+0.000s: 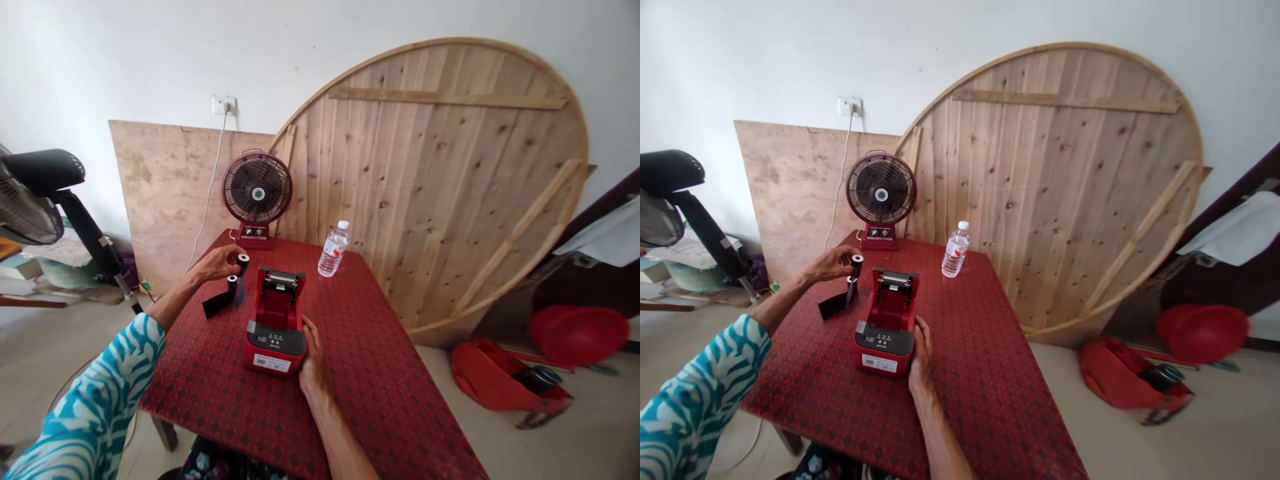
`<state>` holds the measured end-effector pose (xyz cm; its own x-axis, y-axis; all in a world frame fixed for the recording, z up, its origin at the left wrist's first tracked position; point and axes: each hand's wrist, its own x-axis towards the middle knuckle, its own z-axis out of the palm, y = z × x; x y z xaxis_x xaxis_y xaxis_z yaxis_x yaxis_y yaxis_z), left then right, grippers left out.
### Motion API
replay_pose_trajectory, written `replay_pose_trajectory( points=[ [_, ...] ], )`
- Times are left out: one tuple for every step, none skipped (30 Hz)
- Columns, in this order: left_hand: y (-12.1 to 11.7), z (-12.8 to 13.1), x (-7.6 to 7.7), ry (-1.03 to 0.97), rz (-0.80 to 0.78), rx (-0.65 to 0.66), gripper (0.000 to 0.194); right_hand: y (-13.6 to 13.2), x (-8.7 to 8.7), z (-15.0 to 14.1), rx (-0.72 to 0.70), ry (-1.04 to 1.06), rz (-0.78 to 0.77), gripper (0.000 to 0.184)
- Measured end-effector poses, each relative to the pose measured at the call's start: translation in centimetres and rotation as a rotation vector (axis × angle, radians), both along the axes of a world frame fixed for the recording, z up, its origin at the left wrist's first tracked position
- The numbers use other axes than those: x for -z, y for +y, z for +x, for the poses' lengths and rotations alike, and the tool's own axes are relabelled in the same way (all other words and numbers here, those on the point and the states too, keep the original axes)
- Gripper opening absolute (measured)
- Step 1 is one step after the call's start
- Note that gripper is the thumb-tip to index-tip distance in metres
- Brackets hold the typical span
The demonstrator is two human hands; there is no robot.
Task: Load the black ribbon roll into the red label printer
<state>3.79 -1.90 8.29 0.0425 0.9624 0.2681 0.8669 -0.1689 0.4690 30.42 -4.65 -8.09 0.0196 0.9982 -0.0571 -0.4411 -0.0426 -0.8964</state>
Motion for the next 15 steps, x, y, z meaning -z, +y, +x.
replay_pose_trajectory(
  points=[
    [0.9,-0.1,0.7,0.021,-0.025,-0.041,0.033,0.0,0.0,0.1,0.000,-0.010,0.005,0.052],
    [1.7,-0.1,1.5,0.037,-0.046,-0.073,0.030,0.0,0.1,0.2,0.000,-0.020,0.010,0.052],
    [2.5,0.0,2.3,0.051,-0.065,-0.101,0.029,0.0,0.1,0.2,0.001,-0.026,0.014,0.052],
    [3.3,0.3,3.1,0.064,-0.086,-0.123,0.028,0.0,0.0,0.3,0.000,-0.029,0.016,0.052],
    [3.9,0.5,3.8,0.079,-0.110,-0.145,0.027,0.0,0.0,0.4,-0.001,-0.033,0.018,0.053],
    [4.5,0.8,4.5,0.097,-0.136,-0.166,0.026,0.0,-0.1,0.4,-0.002,-0.037,0.022,0.053],
    [4.9,1.1,5.2,0.114,-0.162,-0.183,0.025,-0.1,-0.1,0.4,-0.001,-0.044,0.026,0.054],
    [5.3,1.3,5.8,0.130,-0.187,-0.195,0.025,-0.1,-0.2,0.4,0.001,-0.053,0.030,0.055],
    [5.5,1.6,6.3,0.142,-0.210,-0.204,0.025,-0.1,-0.2,0.5,0.005,-0.066,0.035,0.056],
    [5.7,1.8,6.8,0.150,-0.233,-0.209,0.025,-0.1,-0.3,0.5,0.008,-0.077,0.040,0.056],
    [5.9,1.9,7.3,0.151,-0.254,-0.211,0.027,-0.1,-0.2,0.5,0.009,-0.086,0.045,0.057],
    [6.0,2.0,7.7,0.147,-0.271,-0.209,0.030,-0.1,-0.2,0.5,0.007,-0.090,0.049,0.057],
    [6.1,2.0,8.0,0.134,-0.281,-0.206,0.032,-0.1,-0.2,0.6,0.000,-0.090,0.049,0.057],
    [6.2,2.0,8.3,0.114,-0.283,-0.200,0.032,0.0,-0.1,0.6,-0.007,-0.086,0.044,0.057],
    [6.2,1.8,8.6,0.087,-0.279,-0.192,0.032,0.0,0.0,0.6,-0.014,-0.078,0.037,0.056]
  ],
)
